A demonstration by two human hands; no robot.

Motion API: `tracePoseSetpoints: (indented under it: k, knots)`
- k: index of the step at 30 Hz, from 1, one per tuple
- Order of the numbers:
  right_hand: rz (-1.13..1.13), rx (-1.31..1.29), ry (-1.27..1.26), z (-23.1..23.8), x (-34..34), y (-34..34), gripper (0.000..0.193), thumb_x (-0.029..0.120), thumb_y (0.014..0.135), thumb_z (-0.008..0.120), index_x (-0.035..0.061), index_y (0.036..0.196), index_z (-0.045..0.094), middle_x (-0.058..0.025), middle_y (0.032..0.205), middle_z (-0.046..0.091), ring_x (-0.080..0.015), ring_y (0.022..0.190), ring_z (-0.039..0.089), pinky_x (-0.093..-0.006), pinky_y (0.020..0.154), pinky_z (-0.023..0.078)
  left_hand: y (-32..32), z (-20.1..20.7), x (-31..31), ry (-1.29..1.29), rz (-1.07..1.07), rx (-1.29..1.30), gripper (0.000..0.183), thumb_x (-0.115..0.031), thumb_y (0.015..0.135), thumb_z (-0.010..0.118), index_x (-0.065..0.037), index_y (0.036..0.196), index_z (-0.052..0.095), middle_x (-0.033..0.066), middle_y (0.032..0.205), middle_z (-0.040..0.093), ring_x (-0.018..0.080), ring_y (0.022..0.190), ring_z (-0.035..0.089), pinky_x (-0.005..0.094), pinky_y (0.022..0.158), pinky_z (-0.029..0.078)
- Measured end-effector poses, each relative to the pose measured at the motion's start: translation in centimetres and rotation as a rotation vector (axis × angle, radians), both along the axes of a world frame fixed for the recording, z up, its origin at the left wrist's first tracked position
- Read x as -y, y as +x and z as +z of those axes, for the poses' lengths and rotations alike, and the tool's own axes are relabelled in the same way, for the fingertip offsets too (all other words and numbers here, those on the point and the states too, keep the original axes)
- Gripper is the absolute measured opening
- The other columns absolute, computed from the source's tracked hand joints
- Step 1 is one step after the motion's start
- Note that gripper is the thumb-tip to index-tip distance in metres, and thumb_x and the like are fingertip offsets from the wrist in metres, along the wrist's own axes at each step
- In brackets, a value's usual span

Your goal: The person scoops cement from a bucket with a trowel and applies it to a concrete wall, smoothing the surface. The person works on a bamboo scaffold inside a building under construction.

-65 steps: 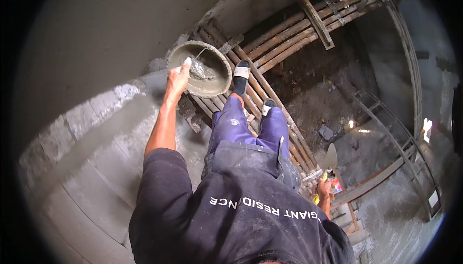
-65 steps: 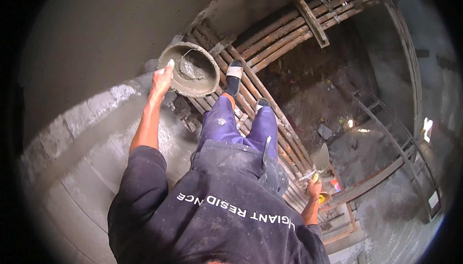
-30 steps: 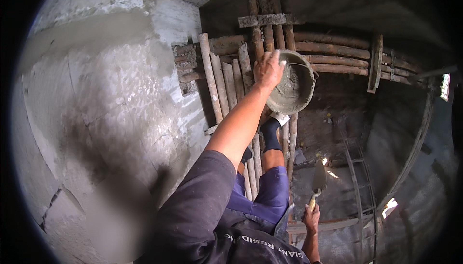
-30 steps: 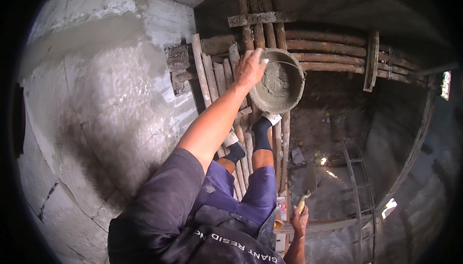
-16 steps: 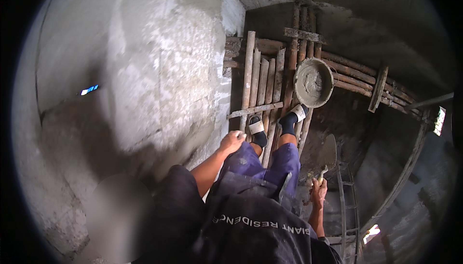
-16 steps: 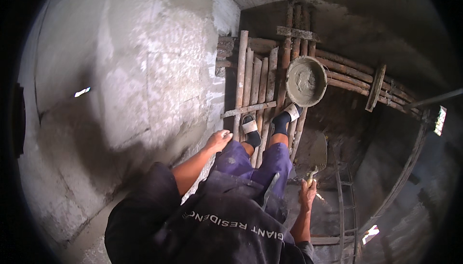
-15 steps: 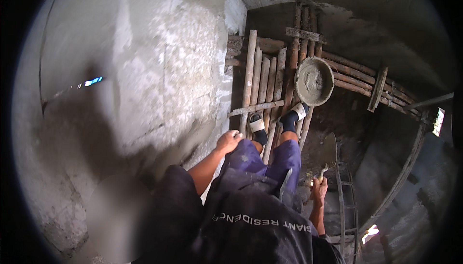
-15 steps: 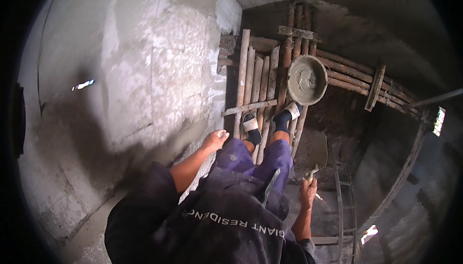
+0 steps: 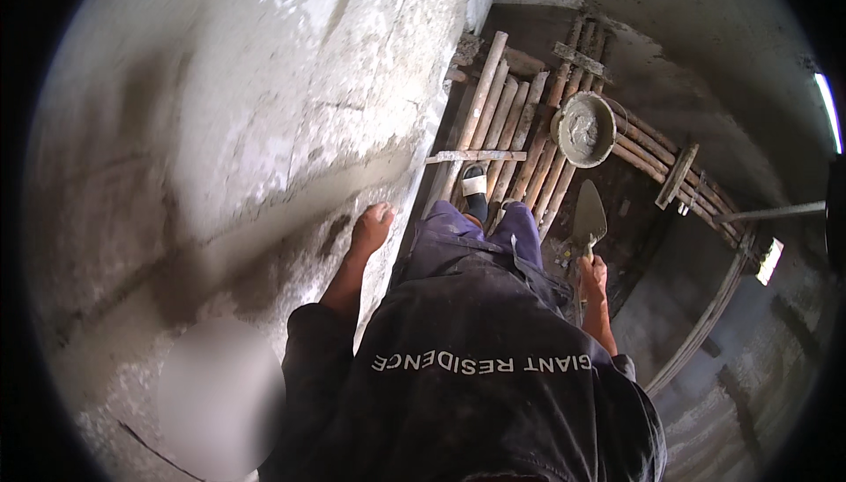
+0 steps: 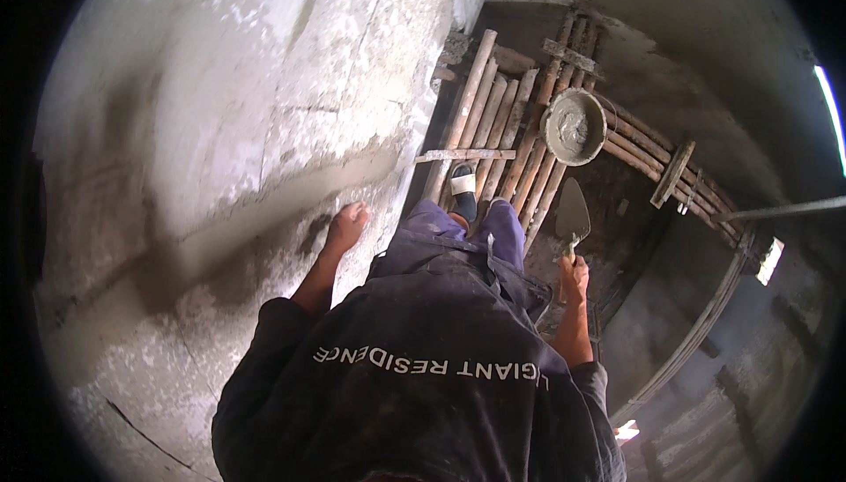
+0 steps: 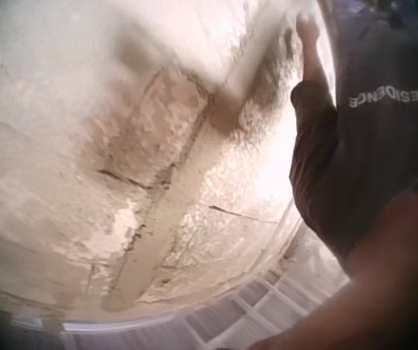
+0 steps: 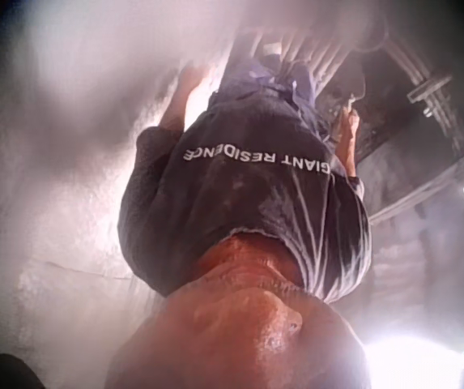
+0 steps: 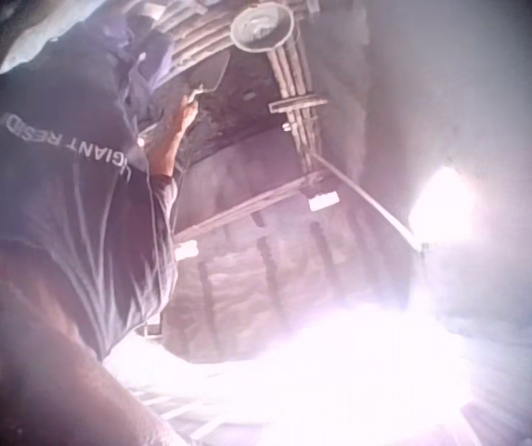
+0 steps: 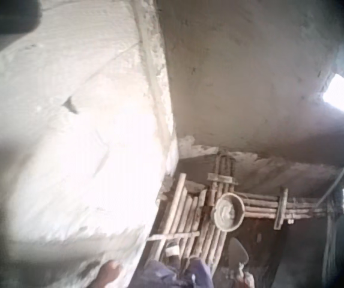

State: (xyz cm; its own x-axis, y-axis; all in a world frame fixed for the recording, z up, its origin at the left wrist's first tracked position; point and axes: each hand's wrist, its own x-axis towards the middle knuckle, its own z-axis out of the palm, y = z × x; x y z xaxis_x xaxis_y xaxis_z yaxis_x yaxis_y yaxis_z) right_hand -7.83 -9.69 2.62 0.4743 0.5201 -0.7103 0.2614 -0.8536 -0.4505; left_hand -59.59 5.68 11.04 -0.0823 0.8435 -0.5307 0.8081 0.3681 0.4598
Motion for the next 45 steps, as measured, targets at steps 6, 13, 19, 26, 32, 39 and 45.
tracePoseSetpoints:
  k: [6,13,19,26,32,39,45]
  knots:
    - [0.081,-0.054,0.026,2.4,-2.9,0.4,0.034,0.029,0.072,0.058,-0.0016,0.087,0.059,-0.0088,0.065,0.057,-0.0188,0.053,0.055,-0.0330,0.049,0.043,-0.2,11.2,2.8,0.481,0.050,-0.182,0.034,-0.027,0.086,0.056,-0.002,0.109,0.058,0.0183,0.106,0.059,0.0334,0.102,0.055,0.0379,0.089,0.042]
    - [0.064,-0.056,-0.065,7.2,-3.3,0.9,0.034,0.026,0.071,0.059,-0.0011,0.091,0.058,-0.0083,0.065,0.056,-0.0179,0.051,0.054,-0.0321,0.047,0.044,-2.2,25.5,5.2,1.410,-0.013,-0.887,0.049,-0.028,0.087,0.054,0.001,0.124,0.042,0.0243,0.131,0.032,0.0417,0.124,0.030,0.0545,0.097,0.030]
    - [0.136,-0.028,-0.018,7.2,-1.5,3.1,0.029,0.025,0.071,0.061,0.0012,0.087,0.056,-0.0057,0.063,0.052,-0.0168,0.048,0.052,-0.0322,0.044,0.042,-7.2,29.3,8.2,1.282,0.391,-1.315,0.081,-0.051,0.085,0.050,0.002,0.138,0.019,0.0354,0.140,0.007,0.0503,0.131,0.005,0.0689,0.096,0.010]
    - [0.098,-0.062,-0.038,7.6,1.2,2.2,0.024,0.025,0.072,0.061,0.0038,0.078,0.052,-0.0020,0.058,0.045,-0.0136,0.046,0.048,-0.0298,0.041,0.038,-7.2,29.1,8.3,1.201,0.446,-1.323,0.089,-0.061,0.082,0.048,0.001,0.139,0.020,0.0376,0.140,0.004,0.0510,0.132,0.002,0.0701,0.095,0.005]
    - [0.197,0.036,-0.011,3.9,5.2,1.6,0.026,0.026,0.071,0.062,0.0020,0.077,0.054,-0.0037,0.060,0.049,-0.0143,0.048,0.048,-0.0320,0.044,0.038,-7.5,28.3,8.3,1.189,0.449,-1.293,0.088,-0.061,0.081,0.049,-0.004,0.141,0.019,0.0326,0.143,0.005,0.0503,0.132,0.006,0.0693,0.096,0.008]
    - [0.146,-0.003,-0.106,1.6,4.4,-4.1,0.035,0.031,0.071,0.064,-0.0004,0.084,0.057,-0.0076,0.065,0.056,-0.0172,0.054,0.056,-0.0336,0.050,0.045,-9.8,28.9,9.1,1.446,0.134,-1.427,0.087,-0.055,0.079,0.059,-0.002,0.139,0.025,0.0260,0.143,0.018,0.0423,0.133,0.018,0.0594,0.100,0.017]
    - [0.228,0.331,0.071,-3.9,0.6,-5.0,0.034,0.030,0.072,0.061,-0.0010,0.085,0.055,-0.0181,0.074,0.060,-0.0300,0.069,0.061,-0.0385,0.064,0.047,-11.6,28.6,9.6,1.675,0.206,-1.359,0.080,-0.049,0.079,0.061,0.001,0.134,0.031,0.0262,0.133,0.034,0.0347,0.122,0.036,0.0499,0.098,0.030]
